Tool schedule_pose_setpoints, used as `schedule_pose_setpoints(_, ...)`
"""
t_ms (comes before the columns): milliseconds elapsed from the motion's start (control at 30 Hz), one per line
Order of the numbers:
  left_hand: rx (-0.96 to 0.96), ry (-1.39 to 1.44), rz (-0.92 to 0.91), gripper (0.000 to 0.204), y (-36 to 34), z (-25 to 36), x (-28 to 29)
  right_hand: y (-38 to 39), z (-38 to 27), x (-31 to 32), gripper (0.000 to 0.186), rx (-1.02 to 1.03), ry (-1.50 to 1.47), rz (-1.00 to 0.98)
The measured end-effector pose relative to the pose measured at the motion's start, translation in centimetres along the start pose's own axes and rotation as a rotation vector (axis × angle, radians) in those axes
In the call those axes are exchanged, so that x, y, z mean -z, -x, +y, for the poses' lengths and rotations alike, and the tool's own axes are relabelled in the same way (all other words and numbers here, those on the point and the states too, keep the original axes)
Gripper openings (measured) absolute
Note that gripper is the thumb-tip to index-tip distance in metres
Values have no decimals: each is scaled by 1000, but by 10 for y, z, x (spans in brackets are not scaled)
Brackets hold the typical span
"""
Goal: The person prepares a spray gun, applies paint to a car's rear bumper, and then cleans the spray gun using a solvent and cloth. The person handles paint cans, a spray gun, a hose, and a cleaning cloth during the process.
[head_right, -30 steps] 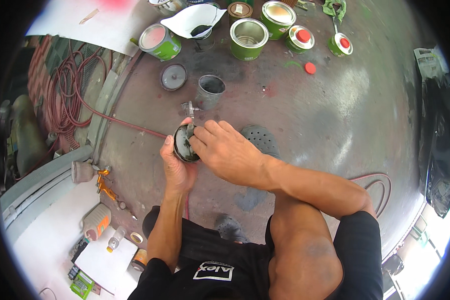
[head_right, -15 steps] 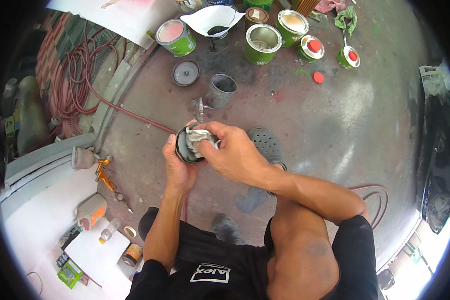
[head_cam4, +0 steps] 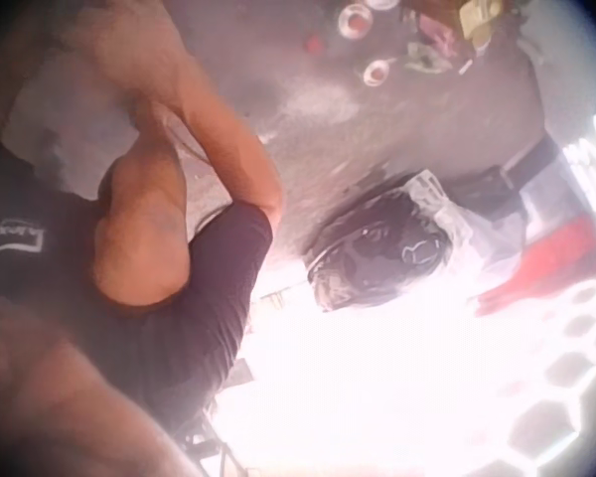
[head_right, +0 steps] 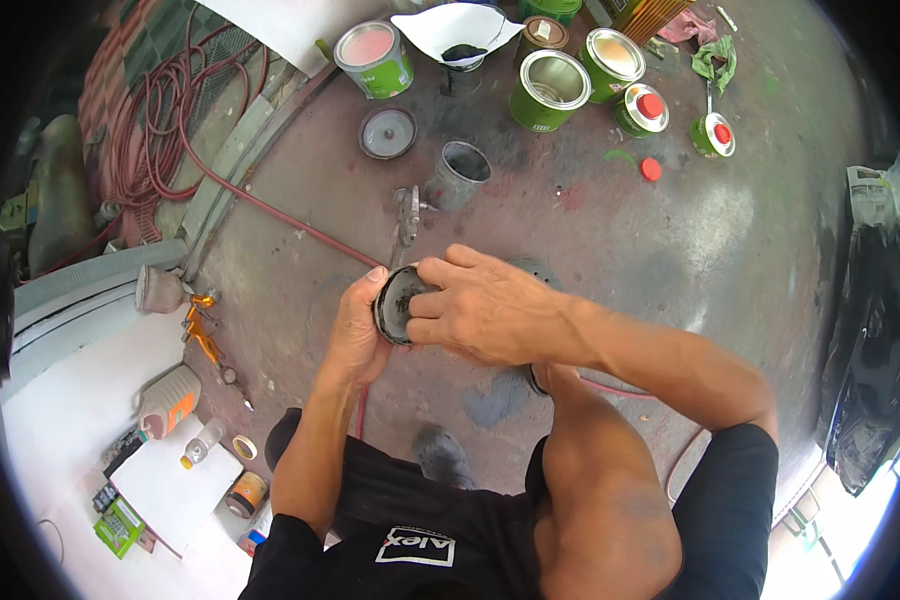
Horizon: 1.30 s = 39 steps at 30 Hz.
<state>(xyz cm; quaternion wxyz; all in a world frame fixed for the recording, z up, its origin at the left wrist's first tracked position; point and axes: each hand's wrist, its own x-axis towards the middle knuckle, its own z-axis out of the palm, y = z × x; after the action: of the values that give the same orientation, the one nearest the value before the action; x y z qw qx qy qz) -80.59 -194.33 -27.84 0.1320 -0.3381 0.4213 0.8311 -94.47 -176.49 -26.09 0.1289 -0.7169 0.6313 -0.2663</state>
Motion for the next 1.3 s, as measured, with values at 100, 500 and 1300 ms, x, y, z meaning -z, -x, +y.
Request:
schedule_pose_setpoints(100,72,53,-39,62,-1,3,4,-6,13,12,11,86,347,-39)
schedule_pose_setpoints(500,149,385,53,62,-9,-4,13,1,-1,-28,47,-357,-648,234)
schedule_pose_setpoints(1300,-274,299,318,58,-8,-49,-24,-33,-16,-47,16,-467,-362,397)
